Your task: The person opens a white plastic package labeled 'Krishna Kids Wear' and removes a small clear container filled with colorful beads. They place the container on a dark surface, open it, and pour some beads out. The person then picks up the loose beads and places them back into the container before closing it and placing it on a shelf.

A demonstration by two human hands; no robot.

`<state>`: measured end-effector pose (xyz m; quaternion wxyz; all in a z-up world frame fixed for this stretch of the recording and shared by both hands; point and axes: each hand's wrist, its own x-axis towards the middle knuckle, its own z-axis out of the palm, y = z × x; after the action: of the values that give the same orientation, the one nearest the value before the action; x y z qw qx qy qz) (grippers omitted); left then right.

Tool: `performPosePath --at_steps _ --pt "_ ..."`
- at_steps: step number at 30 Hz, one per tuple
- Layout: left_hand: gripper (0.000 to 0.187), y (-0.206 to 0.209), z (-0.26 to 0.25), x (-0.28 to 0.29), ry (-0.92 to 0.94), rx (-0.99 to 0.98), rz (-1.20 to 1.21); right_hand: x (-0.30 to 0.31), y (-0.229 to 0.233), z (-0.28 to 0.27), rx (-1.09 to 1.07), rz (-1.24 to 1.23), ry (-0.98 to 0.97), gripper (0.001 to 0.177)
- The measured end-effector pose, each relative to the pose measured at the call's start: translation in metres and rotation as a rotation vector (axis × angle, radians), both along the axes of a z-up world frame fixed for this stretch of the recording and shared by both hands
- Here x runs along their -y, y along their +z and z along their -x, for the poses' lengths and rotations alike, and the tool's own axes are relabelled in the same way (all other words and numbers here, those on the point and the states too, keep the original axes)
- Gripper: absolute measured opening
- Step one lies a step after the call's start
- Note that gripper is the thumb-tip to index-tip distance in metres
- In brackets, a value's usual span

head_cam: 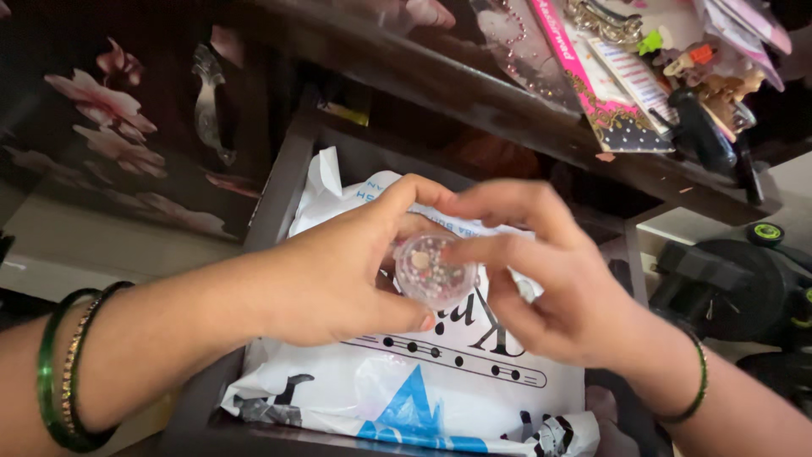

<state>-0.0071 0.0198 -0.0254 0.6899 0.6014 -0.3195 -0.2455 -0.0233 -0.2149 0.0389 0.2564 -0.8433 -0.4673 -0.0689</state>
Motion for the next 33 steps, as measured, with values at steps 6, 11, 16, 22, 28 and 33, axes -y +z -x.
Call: performPosePath --at_steps 6,11,16,22,28,33 --pt "0.078 0.013 0.000 0.000 0.011 -0.115 -0.015 0.000 -0.005 -0.001 0.030 -0.013 0.017 0.036" --pt "0.081 0.015 0.005 0.000 -0.015 0.009 0.018 0.000 -0.006 0.001 0.145 -0.065 0.015 0.031" --pt "0.080 0.011 0.012 0.000 0.095 0.363 -0.156 0.000 -0.009 0.004 0.142 -0.196 -0.038 0.030" --pt "0.082 0.011 0.015 0.001 0.074 0.404 -0.279 0.001 -0.012 0.005 0.146 -0.246 -0.088 0.028" --pt "0.080 0.010 0.020 0.001 0.038 0.279 -0.247 -0.003 -0.015 0.006 0.319 -0.275 -0.080 0.030" --pt "0.076 0.013 0.022 0.006 0.052 0.102 -0.099 -0.003 -0.017 0.004 0.424 -0.237 -0.096 0.030"
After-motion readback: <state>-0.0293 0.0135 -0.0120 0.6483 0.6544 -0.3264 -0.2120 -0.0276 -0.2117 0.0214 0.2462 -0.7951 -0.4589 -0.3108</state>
